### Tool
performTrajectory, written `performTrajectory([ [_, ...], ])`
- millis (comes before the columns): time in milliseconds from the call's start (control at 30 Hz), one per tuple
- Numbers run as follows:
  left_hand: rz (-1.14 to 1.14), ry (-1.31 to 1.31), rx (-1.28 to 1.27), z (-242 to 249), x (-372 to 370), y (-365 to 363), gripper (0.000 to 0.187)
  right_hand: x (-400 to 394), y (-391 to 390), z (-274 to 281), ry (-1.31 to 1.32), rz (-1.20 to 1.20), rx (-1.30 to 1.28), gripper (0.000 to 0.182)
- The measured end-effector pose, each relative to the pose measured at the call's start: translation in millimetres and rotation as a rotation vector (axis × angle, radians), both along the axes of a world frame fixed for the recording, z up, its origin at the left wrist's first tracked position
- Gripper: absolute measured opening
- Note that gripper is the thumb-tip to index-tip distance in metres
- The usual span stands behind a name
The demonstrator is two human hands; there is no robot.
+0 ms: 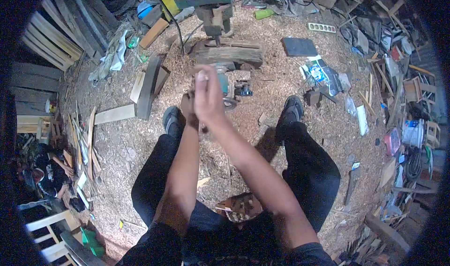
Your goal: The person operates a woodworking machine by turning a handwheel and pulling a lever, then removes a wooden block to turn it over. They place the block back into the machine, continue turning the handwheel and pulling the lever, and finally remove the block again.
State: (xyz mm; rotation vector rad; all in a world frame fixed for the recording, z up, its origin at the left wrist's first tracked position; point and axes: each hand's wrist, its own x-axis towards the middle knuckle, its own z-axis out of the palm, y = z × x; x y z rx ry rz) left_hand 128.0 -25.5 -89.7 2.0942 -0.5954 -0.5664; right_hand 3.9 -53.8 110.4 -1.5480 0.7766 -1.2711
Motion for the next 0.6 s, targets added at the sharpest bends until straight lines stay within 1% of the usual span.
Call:
performTrajectory([
  [33,0.033,0.03,-0.087,20,-7,-1,0.044,-9,-7,-6,0.055,-0.076,0.045,0.047],
  [67,0.085,-0.002,-0.186,83,-30,-12,0.044,-20,-17,-17,0.107,-0.151,0.087,0.046],
  [100,0.142,0.128,-0.249,123,-49,-19,0.043,-32,-27,-35,0.147,-0.25,0.252,0.047],
  [133,0.077,0.031,-0.223,122,-56,-24,0.042,-42,-35,-56,0.188,-0.349,0.418,0.048],
  [200,-0.054,-0.154,-0.166,110,-61,-33,0.038,-60,-36,-99,0.282,-0.311,0.33,0.051],
  [233,-0.058,0.047,-0.243,106,-56,-32,0.032,-62,-33,-101,0.332,-0.293,0.289,0.053],
  [333,0.038,0.194,-0.548,87,-50,-29,0.028,-38,-18,-111,0.285,-0.261,0.238,0.058],
  [367,0.077,0.301,-0.579,61,-40,-26,0.026,-33,-20,-103,0.378,-0.237,0.207,0.058],
  [400,0.166,0.355,-0.618,37,-36,-23,0.02,-30,-13,-95,0.451,-0.217,0.091,0.057],
  [433,0.171,0.474,-0.511,6,-26,-17,0.021,-23,-8,-69,0.517,-0.202,-0.037,0.057],
  [467,0.176,0.588,-0.405,-14,-20,-9,0.022,-17,-6,-53,0.579,-0.185,-0.168,0.057],
  [500,0.096,0.358,-0.379,-5,-27,-5,0.025,-14,-7,-49,0.547,-0.163,-0.174,0.057],
  [533,0.016,0.244,-0.413,-10,-24,-1,0.028,-12,-8,-46,0.515,-0.141,-0.177,0.057],
  [567,0.075,0.386,-0.401,-14,-13,-7,0.03,-14,-6,-47,0.483,-0.121,-0.173,0.056],
  [600,0.085,0.249,-0.347,-19,-10,-9,0.031,-19,-5,-47,0.359,-0.116,-0.052,0.057],
])
